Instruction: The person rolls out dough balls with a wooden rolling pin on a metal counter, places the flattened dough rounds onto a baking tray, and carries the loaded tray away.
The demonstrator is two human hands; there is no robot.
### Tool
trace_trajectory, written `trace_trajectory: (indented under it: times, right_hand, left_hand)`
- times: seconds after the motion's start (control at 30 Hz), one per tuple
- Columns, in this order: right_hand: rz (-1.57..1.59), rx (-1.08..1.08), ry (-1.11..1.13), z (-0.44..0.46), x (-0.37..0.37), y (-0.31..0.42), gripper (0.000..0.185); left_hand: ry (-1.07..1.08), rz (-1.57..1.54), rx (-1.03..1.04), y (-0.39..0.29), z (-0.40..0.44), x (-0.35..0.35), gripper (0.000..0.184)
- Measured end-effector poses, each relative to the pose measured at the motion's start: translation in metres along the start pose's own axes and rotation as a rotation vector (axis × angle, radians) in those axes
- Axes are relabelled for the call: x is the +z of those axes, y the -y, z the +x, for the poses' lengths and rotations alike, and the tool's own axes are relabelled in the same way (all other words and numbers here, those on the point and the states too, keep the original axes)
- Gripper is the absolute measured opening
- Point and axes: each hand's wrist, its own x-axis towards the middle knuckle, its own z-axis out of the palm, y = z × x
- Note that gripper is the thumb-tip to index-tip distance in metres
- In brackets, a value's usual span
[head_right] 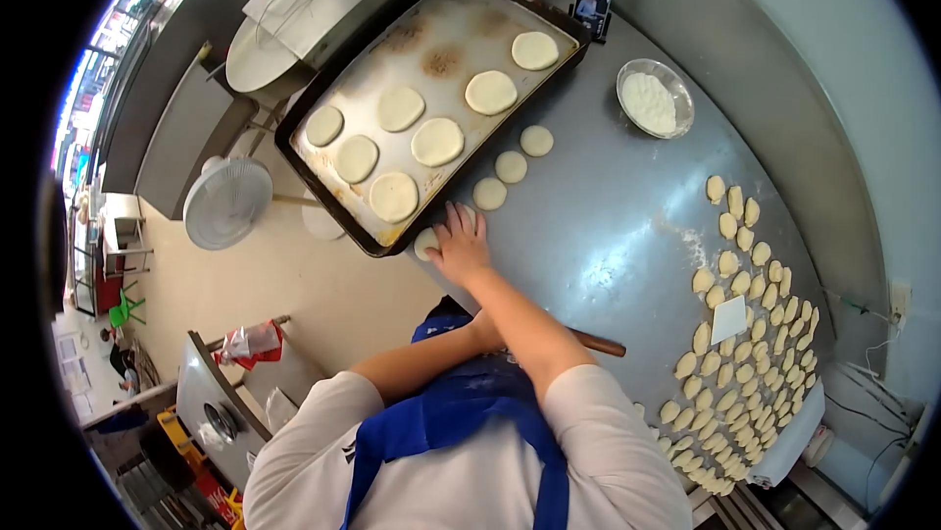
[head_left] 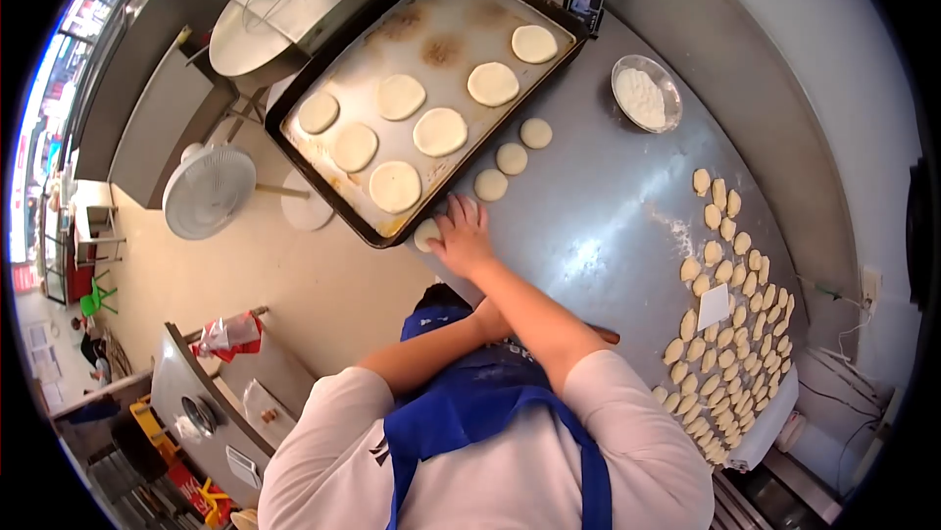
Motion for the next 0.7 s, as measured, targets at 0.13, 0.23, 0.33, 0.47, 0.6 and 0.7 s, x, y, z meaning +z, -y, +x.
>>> trace_trajectory:
  times: [0.13, 0.23, 0.33, 0.47, 0.6, 0.7]
  right_hand:
    - [0.218, 0.063, -0.063, -0.015, 0.009, 0.02, 0.037]
    - [0.408, -0.001, 0.068, -0.039, 0.006, 0.009, 0.031]
    - [0.529, 0.357, 0.005, -0.072, -0.029, 0.007, 0.031]
    - [0.458, 0.615, -0.16, -0.141, -0.118, -0.027, 0.029]
    - [0.312, 0.637, 0.191, -0.222, -0.151, -0.067, 0.023]
    - [-0.116, 0.559, -0.178, -0.234, -0.129, -0.078, 0.02]
  left_hand:
    - [0.323, 0.198, -0.114, -0.031, 0.011, -0.061, 0.06]
    - [0.32, 0.258, -0.083, -0.032, 0.011, -0.062, 0.061]
    - [0.251, 0.073, -0.212, -0.024, 0.012, -0.057, 0.056]
    - [0.25, 0.524, -0.062, -0.01, 0.014, -0.07, 0.046]
    - [0.097, 0.475, -0.13, -0.012, 0.033, -0.082, 0.05]
    - [0.109, 0.498, -0.144, -0.011, 0.048, -0.088, 0.05]
